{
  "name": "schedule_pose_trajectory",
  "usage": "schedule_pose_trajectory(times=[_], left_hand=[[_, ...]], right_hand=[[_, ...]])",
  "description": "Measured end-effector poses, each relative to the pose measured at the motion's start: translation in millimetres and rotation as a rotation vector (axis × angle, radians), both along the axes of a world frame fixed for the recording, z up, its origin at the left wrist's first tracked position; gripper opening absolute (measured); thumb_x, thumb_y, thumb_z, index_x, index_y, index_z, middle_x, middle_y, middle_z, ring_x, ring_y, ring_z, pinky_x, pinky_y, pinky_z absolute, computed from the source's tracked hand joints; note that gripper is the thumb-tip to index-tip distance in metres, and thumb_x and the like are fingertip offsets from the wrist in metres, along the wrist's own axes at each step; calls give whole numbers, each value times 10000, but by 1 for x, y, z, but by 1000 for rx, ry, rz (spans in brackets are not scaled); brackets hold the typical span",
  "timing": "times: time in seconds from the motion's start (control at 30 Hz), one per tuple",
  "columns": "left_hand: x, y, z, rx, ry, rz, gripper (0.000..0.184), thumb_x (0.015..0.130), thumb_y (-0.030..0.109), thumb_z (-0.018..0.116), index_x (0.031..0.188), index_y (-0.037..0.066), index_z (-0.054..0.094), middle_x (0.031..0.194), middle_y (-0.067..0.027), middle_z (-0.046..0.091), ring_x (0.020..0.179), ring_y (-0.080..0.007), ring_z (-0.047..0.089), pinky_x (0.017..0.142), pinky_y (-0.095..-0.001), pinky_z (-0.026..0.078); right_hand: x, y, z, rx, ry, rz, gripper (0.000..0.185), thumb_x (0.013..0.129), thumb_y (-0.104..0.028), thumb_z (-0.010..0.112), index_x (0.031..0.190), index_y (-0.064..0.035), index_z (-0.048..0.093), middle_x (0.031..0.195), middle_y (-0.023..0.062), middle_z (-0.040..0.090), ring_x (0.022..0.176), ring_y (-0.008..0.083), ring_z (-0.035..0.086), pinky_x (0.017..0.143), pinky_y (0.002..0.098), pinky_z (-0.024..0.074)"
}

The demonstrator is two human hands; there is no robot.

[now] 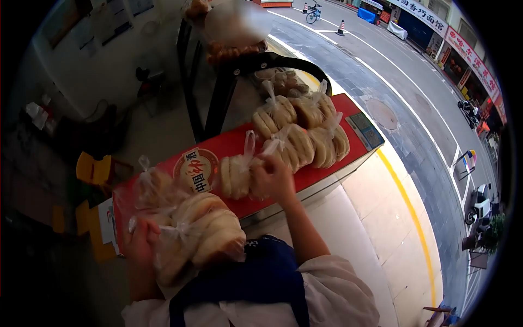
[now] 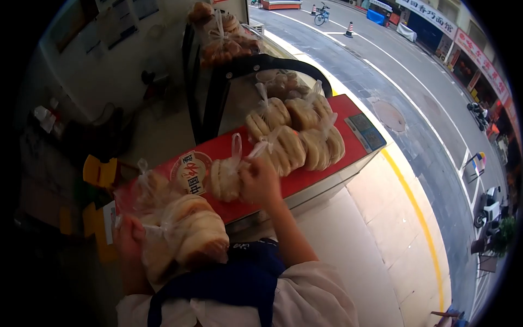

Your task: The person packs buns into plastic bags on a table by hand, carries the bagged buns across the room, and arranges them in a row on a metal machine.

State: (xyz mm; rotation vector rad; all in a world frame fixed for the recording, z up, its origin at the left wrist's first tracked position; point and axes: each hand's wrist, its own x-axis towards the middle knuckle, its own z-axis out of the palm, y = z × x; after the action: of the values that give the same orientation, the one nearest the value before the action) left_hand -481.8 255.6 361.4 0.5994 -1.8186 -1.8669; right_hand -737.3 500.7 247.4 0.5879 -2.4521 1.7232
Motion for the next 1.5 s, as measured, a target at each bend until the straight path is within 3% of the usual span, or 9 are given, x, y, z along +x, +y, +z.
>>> schedule_pose_trajectory(times=[0.17, 0.23, 0.47, 0.53, 0.67, 0.77, 0.97, 1.3, 1.5], left_hand=[[-14, 6, -12, -155, 9, 150, 357, 1011, 238, 476, 695, 77, 523, 578, 43, 401, 498, -40, 350, 428, -199, 256], [-22, 1, -8, -25, 28, 31, 389, 1012, 254, 470, 703, 57, 601, 569, 56, 432, 487, -28, 330, 466, -210, 221], [-53, -6, 8, 194, 49, 268, 365, 1019, 268, 459, 755, 56, 596, 559, 64, 405, 473, -27, 299, 457, -201, 220], [-65, -26, 12, 210, 142, 58, 372, 1025, 282, 455, 771, 47, 591, 543, 72, 373, 462, -23, 273, 449, -202, 190], [-92, -37, 32, -38, 172, -29, 391, 1028, 300, 455, 763, 44, 585, 532, 78, 350, 463, -17, 261, 446, -210, 168], [-100, -37, 53, -155, 187, 102, 397, 1031, 304, 448, 758, 47, 578, 530, 90, 317, 480, -12, 247, 459, -215, 160], [-95, -55, 47, -117, 282, 134, 368, 1036, 277, 437, 786, 46, 576, 543, 93, 292, 482, -18, 219, 461, -218, 156], [-59, -61, 25, 29, 322, 20, 367, 1046, 253, 402, 756, 58, 515, 564, 79, 282, 477, -25, 219, 454, -225, 168], [-60, -58, 27, 22, 291, 12, 360, 1042, 283, 415, 785, 52, 519, 568, 81, 269, 490, -24, 221, 464, -229, 169]], right_hand=[[-94, 71, 33, -69, 379, -425, 354, 854, -177, 682, 1183, -64, 614, 939, 125, 680, 811, 231, 659, 745, 344, 524], [-122, 76, 30, 342, 734, -265, 397, 851, -257, 671, 1188, -58, 604, 1139, 178, 637, 998, 307, 631, 857, 409, 502], [-69, 67, -18, 788, 531, -220, 559, 825, -369, 646, 1267, -47, 533, 1403, 177, 442, 1282, 355, 421, 1078, 460, 322], [-71, 64, -13, 833, 552, -179, 590, 825, -362, 644, 1305, -53, 494, 1444, 174, 384, 1326, 358, 359, 1109, 499, 251], [-75, 60, -10, 929, 641, -295, 629, 815, -402, 615, 1331, -73, 473, 1421, 172, 408, 1312, 346, 369, 1092, 528, 234], [-51, 28, 26, 620, 630, -167, 491, 809, -351, 651, 1213, -85, 571, 1367, 118, 473, 1292, 305, 395, 1075, 516, 248], [-56, -27, -18, 571, 755, 326, 240, 722, -168, 677, 923, -73, 587, 831, 70, 623, 908, 267, 585, 876, 386, 441], [-86, -63, 33, 624, 1006, 588, 158, 732, -119, 603, 888, -100, 590, 766, 40, 633, 850, 212, 589, 878, 350, 440], [-79, -43, 38, 689, 824, 616, 125, 740, -116, 607, 864, -104, 611, 797, 37, 634, 872, 228, 570, 878, 347, 448]])
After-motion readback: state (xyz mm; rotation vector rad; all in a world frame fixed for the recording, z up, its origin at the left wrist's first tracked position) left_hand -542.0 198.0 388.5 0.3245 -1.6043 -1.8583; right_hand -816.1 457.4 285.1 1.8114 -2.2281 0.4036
